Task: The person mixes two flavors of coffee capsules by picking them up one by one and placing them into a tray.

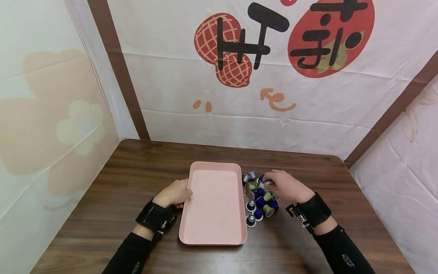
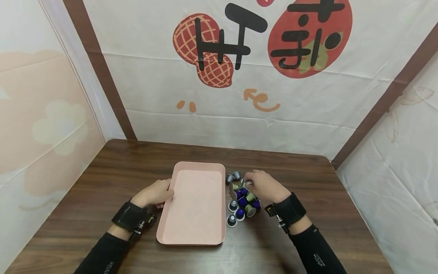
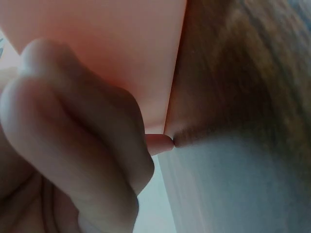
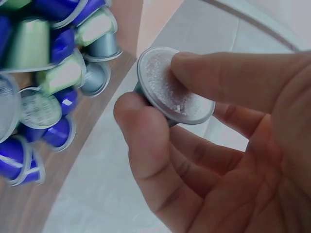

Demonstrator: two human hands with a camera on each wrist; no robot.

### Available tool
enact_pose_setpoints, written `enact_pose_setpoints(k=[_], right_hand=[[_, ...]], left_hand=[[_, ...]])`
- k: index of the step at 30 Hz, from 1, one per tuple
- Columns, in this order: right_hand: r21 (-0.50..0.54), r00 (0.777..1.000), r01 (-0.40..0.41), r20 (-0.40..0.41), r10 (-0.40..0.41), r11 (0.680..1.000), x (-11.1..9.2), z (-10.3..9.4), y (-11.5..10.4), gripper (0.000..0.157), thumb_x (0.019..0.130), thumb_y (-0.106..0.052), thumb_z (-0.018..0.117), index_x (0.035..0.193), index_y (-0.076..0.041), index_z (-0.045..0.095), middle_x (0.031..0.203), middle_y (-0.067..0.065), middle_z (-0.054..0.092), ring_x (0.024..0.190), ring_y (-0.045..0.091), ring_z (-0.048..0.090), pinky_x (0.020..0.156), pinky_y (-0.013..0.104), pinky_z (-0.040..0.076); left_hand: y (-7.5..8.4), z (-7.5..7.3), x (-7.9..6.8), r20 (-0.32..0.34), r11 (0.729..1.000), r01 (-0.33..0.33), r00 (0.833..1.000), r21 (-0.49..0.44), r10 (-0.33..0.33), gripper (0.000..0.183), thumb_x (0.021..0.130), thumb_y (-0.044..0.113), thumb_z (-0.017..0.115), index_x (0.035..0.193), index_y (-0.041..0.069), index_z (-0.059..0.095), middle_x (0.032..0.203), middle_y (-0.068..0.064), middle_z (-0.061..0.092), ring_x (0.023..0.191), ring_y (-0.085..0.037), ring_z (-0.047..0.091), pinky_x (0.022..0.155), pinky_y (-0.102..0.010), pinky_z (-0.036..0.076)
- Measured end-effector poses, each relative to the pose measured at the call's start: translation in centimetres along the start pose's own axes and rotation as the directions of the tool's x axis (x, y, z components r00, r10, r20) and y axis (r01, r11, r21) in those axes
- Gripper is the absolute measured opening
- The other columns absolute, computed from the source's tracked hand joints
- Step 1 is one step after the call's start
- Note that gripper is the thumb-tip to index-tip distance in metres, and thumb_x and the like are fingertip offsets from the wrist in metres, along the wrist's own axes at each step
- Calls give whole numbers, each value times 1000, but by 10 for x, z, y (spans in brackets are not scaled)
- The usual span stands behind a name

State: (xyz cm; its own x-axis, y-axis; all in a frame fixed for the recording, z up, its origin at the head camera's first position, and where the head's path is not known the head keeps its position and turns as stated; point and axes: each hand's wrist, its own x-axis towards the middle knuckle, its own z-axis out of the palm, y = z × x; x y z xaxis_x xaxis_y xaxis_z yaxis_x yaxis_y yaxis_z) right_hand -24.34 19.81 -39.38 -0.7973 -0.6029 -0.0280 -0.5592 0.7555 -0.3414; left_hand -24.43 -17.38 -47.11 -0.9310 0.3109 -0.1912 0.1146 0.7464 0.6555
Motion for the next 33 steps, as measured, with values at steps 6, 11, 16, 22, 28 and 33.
enact_pose_setpoints(k=[6,11,16,22,28,33], right_hand=[[-41,996,35,85,-31,999,32,0,-16,14,93,-11,58,106,-11,63,95,-1,55,75,12,48,63,27,44],[-33,985,113,137,-108,993,56,17,-28,14,93,-9,57,105,-10,64,94,-1,56,81,13,49,69,29,45],[-53,979,120,172,-109,991,76,31,-36,19,93,-10,57,111,-7,63,102,4,59,90,17,56,76,30,49],[-41,974,102,208,-92,994,100,33,-41,22,93,-6,55,113,-3,62,108,7,60,95,20,58,78,31,50],[-61,969,62,242,-46,996,119,37,-38,24,94,-8,54,116,-5,63,111,6,61,100,20,58,82,31,48],[-69,966,59,257,-39,996,132,41,-36,22,93,-6,55,113,-5,64,109,5,62,98,20,57,82,32,48]], left_hand=[[0,1,-1,-25,999,33,999,5,-33,6,83,3,47,82,3,52,53,-7,53,37,-15,51,35,-27,46],[-3,6,-6,-26,998,58,998,5,-58,9,82,3,48,89,1,53,51,-8,53,35,-14,51,34,-27,46],[-5,6,-5,-24,998,55,998,24,-54,10,82,3,48,90,0,53,51,-8,54,34,-13,50,34,-27,46],[-2,3,-1,-31,998,49,998,28,-48,7,82,4,49,88,2,53,51,-7,54,35,-13,51,34,-27,46],[0,4,1,-15,998,65,998,17,-64,11,83,4,49,93,1,53,54,-8,55,37,-14,52,35,-26,47],[1,5,1,-28,997,71,997,22,-70,13,83,4,50,94,0,53,55,-9,55,36,-14,52,35,-26,46]])
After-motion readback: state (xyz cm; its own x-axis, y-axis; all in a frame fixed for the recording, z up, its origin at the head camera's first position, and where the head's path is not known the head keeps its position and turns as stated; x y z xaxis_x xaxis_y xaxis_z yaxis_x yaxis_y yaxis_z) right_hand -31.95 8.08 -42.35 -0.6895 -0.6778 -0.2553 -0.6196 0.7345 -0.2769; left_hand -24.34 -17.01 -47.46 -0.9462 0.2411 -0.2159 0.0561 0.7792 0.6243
